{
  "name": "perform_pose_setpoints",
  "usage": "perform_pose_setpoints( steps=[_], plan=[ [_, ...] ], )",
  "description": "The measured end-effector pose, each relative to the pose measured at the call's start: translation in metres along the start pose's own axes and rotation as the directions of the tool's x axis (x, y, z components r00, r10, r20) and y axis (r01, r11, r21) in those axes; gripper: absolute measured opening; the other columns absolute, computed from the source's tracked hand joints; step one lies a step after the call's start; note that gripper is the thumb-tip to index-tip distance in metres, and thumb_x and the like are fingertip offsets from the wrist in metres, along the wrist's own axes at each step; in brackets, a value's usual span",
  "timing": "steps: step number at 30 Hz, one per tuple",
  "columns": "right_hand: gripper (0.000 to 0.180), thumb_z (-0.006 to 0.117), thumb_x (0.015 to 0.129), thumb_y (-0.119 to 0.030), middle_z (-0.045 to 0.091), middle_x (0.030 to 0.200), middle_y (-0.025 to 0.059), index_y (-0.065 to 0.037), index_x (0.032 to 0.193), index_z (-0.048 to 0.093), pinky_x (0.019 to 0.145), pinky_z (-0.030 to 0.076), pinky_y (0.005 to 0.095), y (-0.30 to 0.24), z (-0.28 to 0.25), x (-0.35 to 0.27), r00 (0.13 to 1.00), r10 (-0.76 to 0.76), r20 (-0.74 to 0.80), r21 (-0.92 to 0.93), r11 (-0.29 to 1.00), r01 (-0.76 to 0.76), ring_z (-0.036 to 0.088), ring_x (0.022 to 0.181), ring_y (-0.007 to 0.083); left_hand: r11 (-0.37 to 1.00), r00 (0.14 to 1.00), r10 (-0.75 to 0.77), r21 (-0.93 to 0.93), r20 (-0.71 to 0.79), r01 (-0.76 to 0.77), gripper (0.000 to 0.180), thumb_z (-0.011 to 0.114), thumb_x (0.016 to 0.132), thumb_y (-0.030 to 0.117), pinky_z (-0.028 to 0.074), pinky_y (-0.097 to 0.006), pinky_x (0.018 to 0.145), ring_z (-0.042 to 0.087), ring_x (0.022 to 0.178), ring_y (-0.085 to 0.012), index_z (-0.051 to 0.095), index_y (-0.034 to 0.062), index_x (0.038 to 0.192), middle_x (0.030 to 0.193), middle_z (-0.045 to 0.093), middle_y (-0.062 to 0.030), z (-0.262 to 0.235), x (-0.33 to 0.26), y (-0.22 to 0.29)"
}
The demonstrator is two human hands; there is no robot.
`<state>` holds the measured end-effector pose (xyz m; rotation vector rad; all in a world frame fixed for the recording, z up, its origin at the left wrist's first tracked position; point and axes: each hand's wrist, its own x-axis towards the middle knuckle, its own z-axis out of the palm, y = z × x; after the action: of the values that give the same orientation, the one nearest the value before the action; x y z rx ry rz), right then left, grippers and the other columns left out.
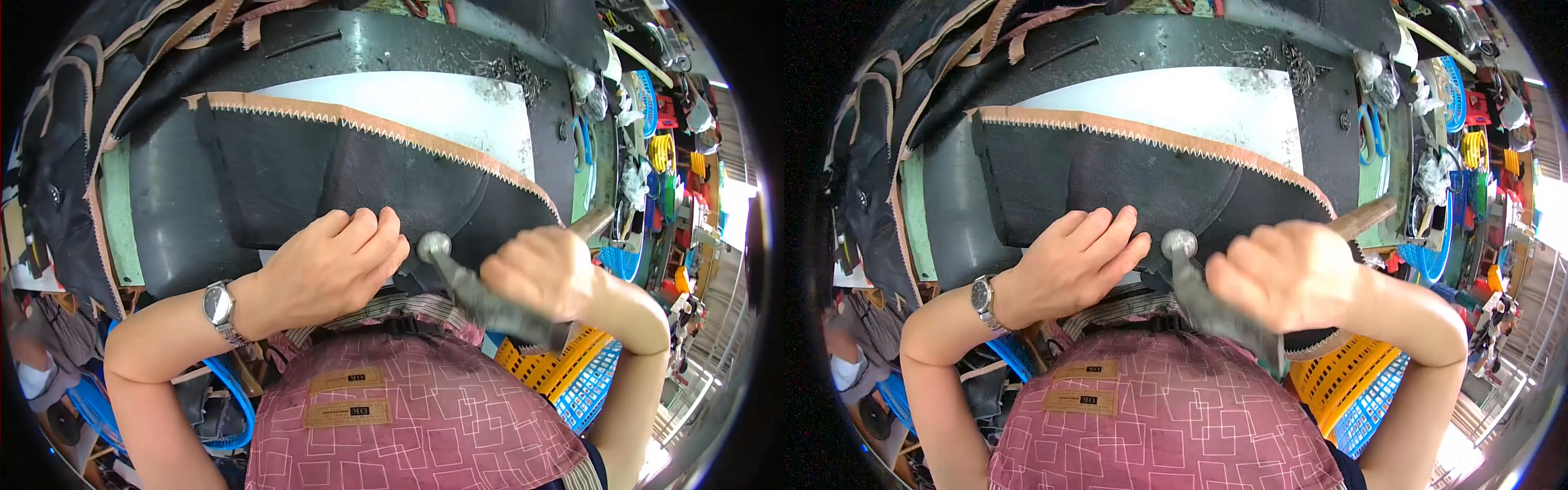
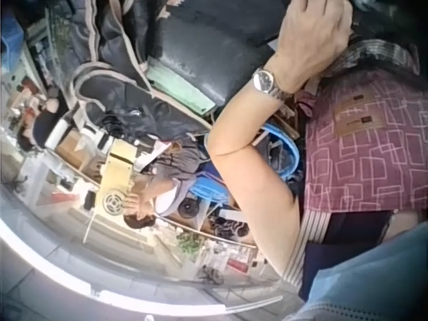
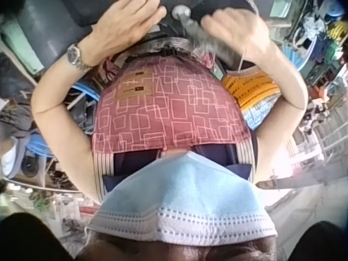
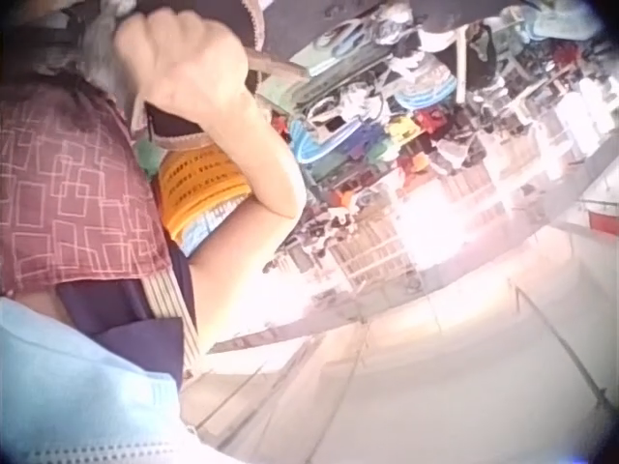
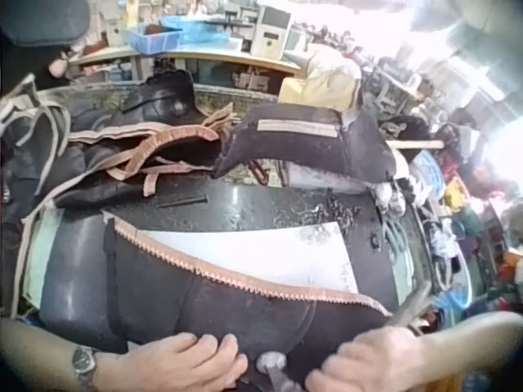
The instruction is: Assemble and finish leather boots using manual tools at a factory workbench.
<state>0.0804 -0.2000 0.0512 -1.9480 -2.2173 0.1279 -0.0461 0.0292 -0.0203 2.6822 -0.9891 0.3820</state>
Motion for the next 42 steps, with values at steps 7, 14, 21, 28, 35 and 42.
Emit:
perform_pose_setpoints(
  steps=[7, 14, 21, 28, 35, 42],
  plan=[
    [0.016, 0.060, 0.065, -0.015, 0.033, 0.056, -0.0032, -0.007, 0.075, 0.050, 0.038, 0.029, 0.0211, -0.014, 0.002, 0.007, 0.990, -0.128, -0.065, -0.235, 0.966, 0.110, 0.040, 0.046, 0.0087, 0.997, 0.999, 0.043, -0.060, -0.020, -0.044, 0.040, 0.057, 0.071, 0.011, 0.044, -0.027, 0.061, 0.054, 0.081, -0.0207, 0.057, -0.0009, 0.109, 0.109, 0.056, -0.0173, 0.000, -0.002, -0.007],
    [0.020, 0.059, 0.087, -0.024, 0.063, 0.075, 0.0137, -0.005, 0.084, 0.065, 0.057, 0.051, 0.0383, 0.003, -0.007, 0.027, 0.841, 0.531, 0.098, 0.386, 0.759, -0.525, 0.061, 0.061, 0.0331, 0.997, 0.995, 0.054, -0.042, -0.083, -0.057, 0.041, 0.059, 0.071, 0.009, 0.048, -0.030, 0.066, 0.056, 0.084, -0.0227, 0.058, 0.0001, 0.110, 0.113, 0.055, -0.0186, 0.007, -0.010, -0.006],
    [0.034, 0.059, 0.090, -0.030, 0.049, 0.059, 0.0126, 0.003, 0.078, 0.057, 0.054, 0.042, 0.0362, 0.012, -0.020, 0.045, 0.563, 0.703, 0.435, 0.514, 0.319, -0.796, 0.049, 0.055, 0.0183, 0.995, 0.978, -0.024, -0.104, -0.207, 0.003, 0.037, 0.060, 0.070, 0.008, 0.052, -0.031, 0.069, 0.058, 0.085, -0.0242, 0.061, 0.0041, 0.107, 0.112, 0.057, -0.0187, 0.012, -0.018, -0.005],
    [0.021, 0.057, 0.069, -0.016, 0.044, 0.058, 0.0008, -0.003, 0.084, 0.054, 0.037, 0.041, 0.0292, -0.027, -0.020, 0.039, 0.963, 0.191, 0.192, -0.058, 0.981, -0.183, 0.053, 0.048, 0.0134, 0.997, 0.968, 0.009, -0.071, -0.250, -0.028, 0.033, 0.061, 0.069, 0.008, 0.051, -0.029, 0.064, 0.057, 0.078, -0.0217, 0.062, -0.0013, 0.100, 0.106, 0.060, -0.0168, 0.011, -0.019, -0.004],
    [0.027, 0.058, 0.065, -0.018, 0.040, 0.063, -0.0002, -0.006, 0.088, 0.052, 0.043, 0.040, 0.0269, -0.013, -0.007, 0.014, 0.998, 0.057, -0.011, -0.035, 0.998, -0.057, 0.049, 0.052, 0.0132, 0.989, 0.958, 0.011, -0.136, -0.286, -0.051, 0.029, 0.062, 0.068, 0.006, 0.053, -0.029, 0.070, 0.058, 0.085, -0.0220, 0.062, -0.0055, 0.095, 0.097, 0.060, -0.0148, 0.008, -0.023, -0.010],
    [0.026, 0.058, 0.067, -0.019, 0.044, 0.064, 0.0026, -0.005, 0.086, 0.048, 0.044, 0.043, 0.0295, -0.012, -0.015, 0.037, 0.982, 0.139, 0.124, 0.028, 0.989, -0.144, 0.054, 0.054, 0.0164, 0.995, 0.960, 0.064, -0.055, -0.274, -0.082, 0.027, 0.061, 0.067, 0.006, 0.052, -0.030, 0.075, 0.057, 0.089, -0.0240, 0.062, -0.0084, 0.089, 0.093, 0.060, -0.0156, 0.011, -0.020, -0.004]
  ],
)
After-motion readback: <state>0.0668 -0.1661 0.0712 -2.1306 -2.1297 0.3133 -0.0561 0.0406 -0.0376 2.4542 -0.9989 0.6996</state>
